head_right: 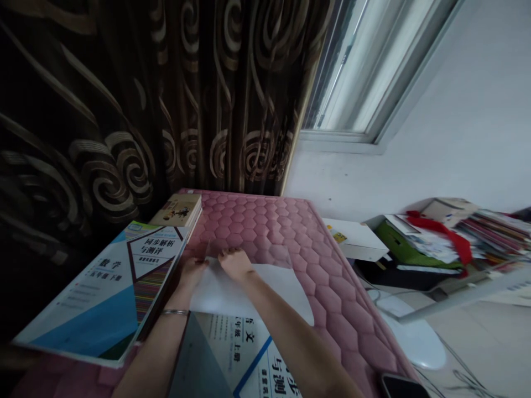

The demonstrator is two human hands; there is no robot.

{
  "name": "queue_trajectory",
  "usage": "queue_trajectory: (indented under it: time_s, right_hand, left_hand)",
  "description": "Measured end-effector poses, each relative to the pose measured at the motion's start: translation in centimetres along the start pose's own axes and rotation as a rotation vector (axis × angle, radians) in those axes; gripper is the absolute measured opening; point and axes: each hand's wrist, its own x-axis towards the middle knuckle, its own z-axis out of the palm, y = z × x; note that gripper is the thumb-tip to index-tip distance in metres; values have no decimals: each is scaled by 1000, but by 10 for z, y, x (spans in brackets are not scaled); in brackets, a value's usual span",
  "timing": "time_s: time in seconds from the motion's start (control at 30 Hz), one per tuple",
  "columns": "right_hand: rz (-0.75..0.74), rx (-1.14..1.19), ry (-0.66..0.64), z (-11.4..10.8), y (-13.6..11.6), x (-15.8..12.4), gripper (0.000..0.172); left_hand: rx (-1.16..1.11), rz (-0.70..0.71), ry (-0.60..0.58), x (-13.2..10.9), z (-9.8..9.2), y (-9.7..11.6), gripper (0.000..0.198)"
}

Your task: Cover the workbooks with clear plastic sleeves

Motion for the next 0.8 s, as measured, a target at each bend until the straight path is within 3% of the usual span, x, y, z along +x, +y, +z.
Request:
queue_trajectory:
  time_s: [0.23, 0.33, 0.47, 0.6, 0.67, 0.73, 0.8]
  right_hand:
    - [-48, 84, -33, 1, 1, 0, 22]
    - [19, 143, -25, -4, 7, -13, 24]
    - [312, 318, 98, -13, 30, -59, 27]
    - [833, 346, 215, -11, 64, -120, 26]
    - [1061, 507, 202, -5, 77, -141, 30]
    - [1147, 768, 154, 1, 86, -151, 32]
    - [1134, 954, 125, 7, 91, -152, 32]
  left_hand:
    - [-72, 32, -71, 2, 1, -6, 16]
    - [-69, 31, -70, 4, 1, -7, 18]
    - [-45, 37, -57, 8, 1, -8, 19]
    - [-44, 50, -30, 12, 3, -9, 18]
    - [-58, 59, -10, 14, 3, -11, 17]
    - [-81, 72, 11, 13, 4, -12, 13]
    - [-118, 94, 36, 11, 3, -12, 10]
